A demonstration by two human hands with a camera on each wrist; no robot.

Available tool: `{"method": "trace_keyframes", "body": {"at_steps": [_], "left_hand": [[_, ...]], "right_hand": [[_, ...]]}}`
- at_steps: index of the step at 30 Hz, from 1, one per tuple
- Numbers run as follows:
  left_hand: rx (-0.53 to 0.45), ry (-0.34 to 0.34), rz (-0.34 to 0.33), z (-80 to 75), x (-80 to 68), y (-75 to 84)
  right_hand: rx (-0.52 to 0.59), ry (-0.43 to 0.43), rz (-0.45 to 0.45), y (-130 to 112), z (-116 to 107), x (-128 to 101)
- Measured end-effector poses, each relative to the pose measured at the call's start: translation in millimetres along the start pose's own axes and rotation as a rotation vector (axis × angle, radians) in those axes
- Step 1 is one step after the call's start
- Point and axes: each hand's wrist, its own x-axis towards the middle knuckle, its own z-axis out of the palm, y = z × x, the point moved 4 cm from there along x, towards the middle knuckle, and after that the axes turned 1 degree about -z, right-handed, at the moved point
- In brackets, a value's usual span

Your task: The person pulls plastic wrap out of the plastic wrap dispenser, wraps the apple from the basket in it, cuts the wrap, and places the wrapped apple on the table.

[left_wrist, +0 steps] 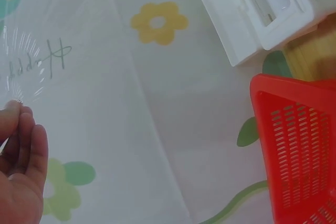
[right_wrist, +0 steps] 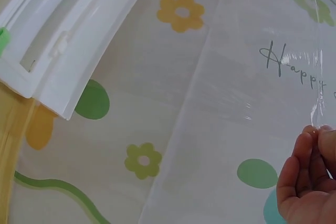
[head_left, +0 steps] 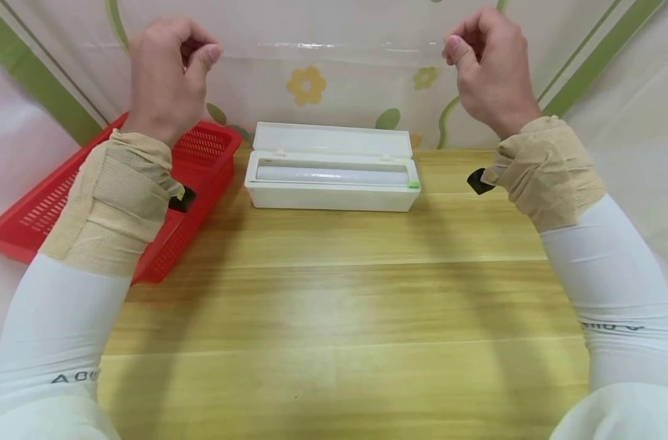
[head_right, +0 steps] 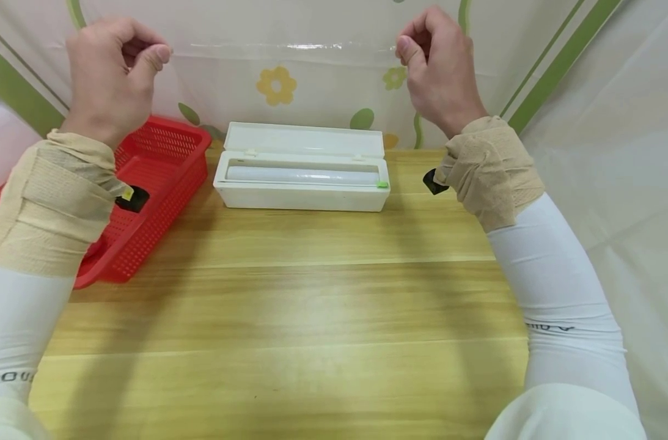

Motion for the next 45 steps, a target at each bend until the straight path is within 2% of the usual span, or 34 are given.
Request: {"method": "trace_keyframes", "body": {"at_steps": [19, 29, 34, 37, 40, 43, 45], "left_hand": [[-0.025, 0.043, 0.002, -10.8, 7.8, 3.0], [0.007, 0.061, 0.045, -13.8, 10.9, 6.9], [0.005, 0.058, 0.039, -14.9, 13.5, 9.5], [-0.025, 0.053, 0.014, -17.0, 16.3, 10.6], [-0.057, 0.051, -0.003, -19.9, 16.4, 10.2], [-0.071, 0.067, 0.021, -24.6, 11.5, 8.7], [-0.067, 0.077, 0.068, -28.3, 5.1, 7.6]], "right_hand": [[-0.017, 0.017, -0.053, -2, -3, 12], [0.03, 0.027, -0.033, -4, -8, 16], [0.007, 0.043, -0.064, -6, -11, 16], [-0.004, 0.056, -0.086, -8, -12, 15], [0.028, 0.066, -0.091, -14, -13, 12], [0.063, 0.073, -0.104, -21, -15, 4], [0.077, 0.077, -0.12, -26, -17, -5]]}}
